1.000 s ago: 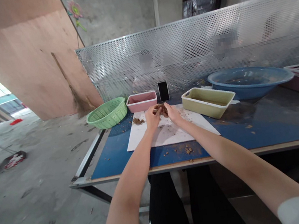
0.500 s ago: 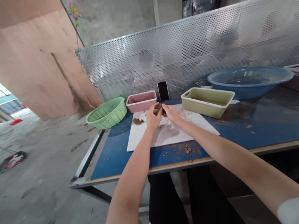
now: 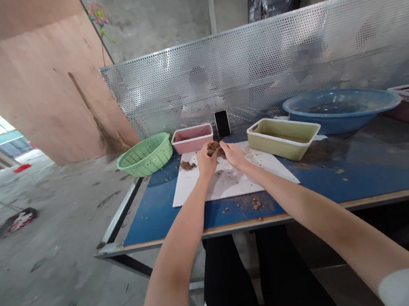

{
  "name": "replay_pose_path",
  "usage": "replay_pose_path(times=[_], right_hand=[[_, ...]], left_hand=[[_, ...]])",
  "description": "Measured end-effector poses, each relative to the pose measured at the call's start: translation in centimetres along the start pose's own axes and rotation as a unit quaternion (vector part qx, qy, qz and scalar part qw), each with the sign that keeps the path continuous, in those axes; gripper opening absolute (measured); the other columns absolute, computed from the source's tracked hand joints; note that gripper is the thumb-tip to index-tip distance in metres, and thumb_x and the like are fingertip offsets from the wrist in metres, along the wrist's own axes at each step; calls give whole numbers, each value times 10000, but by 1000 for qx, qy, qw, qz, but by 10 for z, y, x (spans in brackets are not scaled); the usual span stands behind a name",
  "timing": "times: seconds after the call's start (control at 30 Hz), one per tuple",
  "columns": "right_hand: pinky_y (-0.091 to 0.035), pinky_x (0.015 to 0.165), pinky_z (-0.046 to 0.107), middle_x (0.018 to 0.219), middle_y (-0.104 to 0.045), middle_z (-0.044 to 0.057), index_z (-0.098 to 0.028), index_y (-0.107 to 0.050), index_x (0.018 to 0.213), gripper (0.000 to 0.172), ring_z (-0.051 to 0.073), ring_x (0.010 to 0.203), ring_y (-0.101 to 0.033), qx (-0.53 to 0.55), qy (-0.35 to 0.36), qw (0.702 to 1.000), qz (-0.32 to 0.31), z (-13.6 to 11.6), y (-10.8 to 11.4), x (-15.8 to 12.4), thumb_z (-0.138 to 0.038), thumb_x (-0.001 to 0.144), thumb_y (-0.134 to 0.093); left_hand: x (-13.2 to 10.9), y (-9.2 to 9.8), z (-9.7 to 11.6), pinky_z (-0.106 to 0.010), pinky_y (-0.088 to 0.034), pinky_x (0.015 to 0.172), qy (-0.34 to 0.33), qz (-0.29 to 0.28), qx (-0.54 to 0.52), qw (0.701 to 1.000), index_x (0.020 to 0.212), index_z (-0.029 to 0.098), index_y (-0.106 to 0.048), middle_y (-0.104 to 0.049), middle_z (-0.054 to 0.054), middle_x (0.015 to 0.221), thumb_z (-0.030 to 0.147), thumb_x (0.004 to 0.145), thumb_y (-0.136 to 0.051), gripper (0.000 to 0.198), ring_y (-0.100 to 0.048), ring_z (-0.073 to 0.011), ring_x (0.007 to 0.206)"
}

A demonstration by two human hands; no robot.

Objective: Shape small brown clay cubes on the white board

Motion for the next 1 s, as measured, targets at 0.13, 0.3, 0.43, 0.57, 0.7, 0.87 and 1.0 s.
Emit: replay_pose_path(times=[0.13,0.3,0.43,0.57,0.7,0.87,1.0], right_hand=[[-310,557,305,568,-423,-19,-259,-438,622,617,163,563,-388,-16,2,1000,2,1,1,1,-728,1013,-523],[-363,617,311,590,-505,12,-255,-476,626,576,197,627,-486,-93,33,995,20,-3,3,-2,-627,1064,-430],[-446,756,324,780,-685,63,-240,-626,820,489,245,798,-628,-166,81,980,76,-14,16,-1,-547,1089,-356],[-478,875,348,974,-760,107,-230,-667,981,457,275,948,-675,-259,99,953,126,-37,49,17,-543,1095,-355],[-493,879,390,1012,-780,171,-184,-708,1065,426,320,966,-700,-417,60,899,118,-57,98,38,-485,1094,-408],[-520,862,451,943,-776,244,-117,-768,980,574,363,921,-742,-621,5,783,30,-49,152,36,-544,1095,-402],[-557,798,487,848,-768,242,-150,-797,847,759,373,819,-751,-621,-128,772,-44,-20,175,32,-734,1050,-358]], left_hand=[[0,2,4,-330,-615,895,-15,8,20,1000,1202,236,-728,-792,-89,1190,172,918,-763,293,-754,-234,1083],[-2,7,15,-301,-602,849,-31,32,59,997,1133,221,-777,-743,-94,1164,233,906,-812,230,-737,-200,928],[-7,13,30,-287,-583,800,-14,107,60,992,1152,225,-788,-716,-73,1133,302,918,-822,249,-679,-153,759],[-6,14,47,-285,-568,771,0,134,43,990,1119,246,-804,-719,-50,1064,371,919,-828,236,-649,-147,715],[2,11,57,-281,-557,759,-39,70,52,995,1081,246,-821,-727,-45,1021,398,904,-846,235,-652,-159,756],[2,20,66,-275,-551,714,-133,-60,64,987,1112,250,-824,-709,-43,948,437,892,-861,291,-626,-147,713],[-6,35,71,-270,-555,652,-151,-57,40,986,1198,278,-794,-740,-57,1061,467,935,-809,324,-596,-110,639]])
Point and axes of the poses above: each hand's wrist, its own x-axis towards the middle knuckle, its own y-axis out of the back of the hand, z = x × y, the point moved 2 cm from there along x, towards the middle knuckle
